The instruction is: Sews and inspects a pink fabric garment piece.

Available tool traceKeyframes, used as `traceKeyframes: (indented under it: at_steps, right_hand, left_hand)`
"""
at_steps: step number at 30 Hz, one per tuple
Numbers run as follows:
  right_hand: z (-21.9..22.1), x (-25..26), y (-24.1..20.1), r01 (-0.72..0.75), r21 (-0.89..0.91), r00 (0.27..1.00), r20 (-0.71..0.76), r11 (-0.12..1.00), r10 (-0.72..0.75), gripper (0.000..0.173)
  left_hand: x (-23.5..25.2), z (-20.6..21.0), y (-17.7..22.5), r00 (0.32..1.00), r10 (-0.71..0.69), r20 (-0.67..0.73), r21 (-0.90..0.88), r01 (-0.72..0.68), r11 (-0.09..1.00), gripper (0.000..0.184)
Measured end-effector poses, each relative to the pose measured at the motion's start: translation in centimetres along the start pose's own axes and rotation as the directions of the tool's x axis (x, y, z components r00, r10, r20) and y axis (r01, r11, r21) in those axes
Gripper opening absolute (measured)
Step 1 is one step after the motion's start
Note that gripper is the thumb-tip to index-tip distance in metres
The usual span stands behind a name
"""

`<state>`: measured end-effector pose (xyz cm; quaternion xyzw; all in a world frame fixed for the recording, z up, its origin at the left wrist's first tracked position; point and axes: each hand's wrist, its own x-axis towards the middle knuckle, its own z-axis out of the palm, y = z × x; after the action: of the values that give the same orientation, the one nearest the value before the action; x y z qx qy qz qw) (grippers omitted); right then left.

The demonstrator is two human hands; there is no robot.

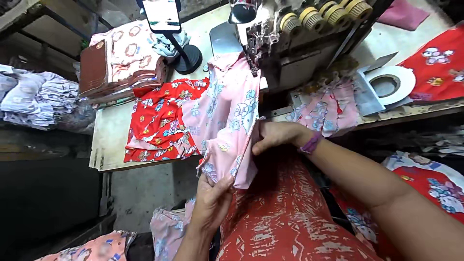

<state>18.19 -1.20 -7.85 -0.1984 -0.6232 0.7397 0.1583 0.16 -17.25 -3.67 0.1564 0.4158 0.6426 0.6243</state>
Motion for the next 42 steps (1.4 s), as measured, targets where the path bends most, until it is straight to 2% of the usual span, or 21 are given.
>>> traceKeyframes:
  at_steps: [3, 5, 8, 11, 13, 15, 17, 18, 20, 22, 24, 25, 26, 29, 31, 34, 35, 37, 39, 42]
  right_hand:
    - [-0.6, 1.2, -0.4, 0.007, 0.192, 0.996, 0.084, 0.981, -0.024, 0.007]
    - [-2.3, 1.7, -0.1, 0.045, 0.234, 0.992, 0.103, 0.971, -0.071, 0.016]
    - [-4.0, 1.1, 0.2, 0.039, 0.14, 0.996, 0.072, 0.989, -0.049, 0.028]
    - [-3.7, 0.0, -0.2, -0.014, 0.121, 0.998, -0.057, 0.993, 0.021, 0.028]
    - [-3.1, -0.7, -0.7, 0.005, 0.077, 0.98, -0.197, 0.997, 0.01, 0.025]
    - [-2.6, -1.5, -1.1, 0.043, 0.03, 0.941, -0.336, 0.999, -0.03, 0.016]
    - [-1.7, -2.5, -1.5, 0.08, -0.003, 0.892, -0.445, 0.997, -0.073, 0.005]
    - [-1.0, -2.8, -1.6, 0.086, 0.003, 0.873, -0.482, 0.996, -0.074, 0.005]
    - [0.0, -3.0, -1.3, 0.061, 0.089, 0.862, -0.507, 0.994, -0.008, 0.009]
    - [0.2, -2.5, -0.4, -0.012, 0.173, 0.868, -0.487, 0.985, 0.096, 0.008]
    - [-0.7, -2.1, 0.6, -0.074, 0.155, 0.875, -0.465, 0.985, 0.139, 0.01]
    - [-1.4, -2.0, 0.9, -0.082, 0.133, 0.894, -0.428, 0.988, 0.132, 0.019]
    - [-1.9, -1.9, 1.0, -0.078, 0.118, 0.921, -0.373, 0.99, 0.117, 0.023]
    - [-2.5, -0.3, 0.1, -0.049, 0.11, 0.989, -0.136, 0.993, 0.064, 0.011]
    - [-2.7, 1.0, -0.2, -0.014, 0.082, 1.0, 0.018, 0.997, 0.013, 0.009]
    - [-2.9, 1.8, -0.4, -0.033, 0.131, 0.989, 0.15, 0.991, 0.013, 0.006]
    - [-3.1, 1.8, -0.3, -0.077, 0.143, 0.984, 0.171, 0.987, 0.052, 0.007]
    - [-3.6, 1.7, -0.1, -0.143, 0.147, 0.977, 0.179, 0.979, 0.116, 0.022]
    - [-3.8, 1.3, 0.0, -0.11, 0.169, 0.987, 0.131, 0.979, 0.089, 0.033]
    - [-4.0, 0.5, -0.2, -0.056, 0.263, 0.998, 0.013, 0.963, 0.055, 0.03]
  left_hand:
    - [0.4, -0.7, 0.0, 0.999, -0.032, -0.035, 0.001, 0.032, 0.999, 0.05]
    - [0.8, -1.1, 0.0, 0.996, -0.02, -0.087, 0.016, 0.022, 1.0, 0.048]
    - [1.5, -1.3, -0.6, 0.993, -0.057, -0.104, 0.016, 0.059, 0.998, 0.044]
    - [2.1, -1.4, -1.4, 0.989, -0.125, -0.073, -0.016, 0.125, 0.992, 0.044]
    - [2.4, -1.8, -1.4, 0.99, -0.117, -0.08, 0.014, 0.119, 0.993, 0.046]
    - [2.7, -2.5, -1.3, 0.992, -0.013, -0.128, 0.101, 0.026, 0.995, 0.044]
    - [3.1, -3.2, -1.5, 0.975, 0.14, -0.174, 0.185, -0.107, 0.977, 0.025]
    - [3.3, -3.1, -1.7, 0.968, 0.158, -0.195, 0.164, -0.127, 0.978, 0.016]
    - [3.4, -2.2, -2.3, 0.972, 0.019, -0.236, -0.004, -0.02, 1.0, 0.015]
    - [3.4, -1.2, -2.8, 0.968, -0.134, -0.212, -0.159, 0.101, 0.982, 0.017]
    - [3.0, -0.8, -2.6, 0.973, -0.149, -0.178, -0.182, 0.116, 0.976, 0.014]
    - [2.7, -0.8, -2.3, 0.977, -0.134, -0.164, -0.171, 0.106, 0.979, 0.016]
    - [2.4, -0.8, -1.8, 0.981, -0.127, -0.15, -0.159, 0.103, 0.982, 0.018]
    - [1.5, -0.8, -1.1, 0.982, -0.171, -0.081, -0.147, 0.158, 0.976, 0.025]
    - [1.2, -0.9, -1.2, 0.98, -0.189, -0.061, -0.128, 0.18, 0.975, 0.033]
    - [1.4, -1.4, -1.1, 0.984, -0.115, -0.134, -0.055, 0.108, 0.993, 0.033]
    - [1.6, -1.6, -0.9, 0.982, -0.085, -0.169, -0.03, 0.081, 0.996, 0.032]
    - [1.8, -1.6, -0.9, 0.975, -0.06, -0.213, -0.021, 0.057, 0.998, 0.03]
    - [2.0, -1.3, -1.2, 0.975, -0.076, -0.208, -0.026, 0.072, 0.997, 0.028]
    - [2.3, -1.0, -1.8, 0.978, -0.104, -0.182, -0.046, 0.097, 0.994, 0.038]
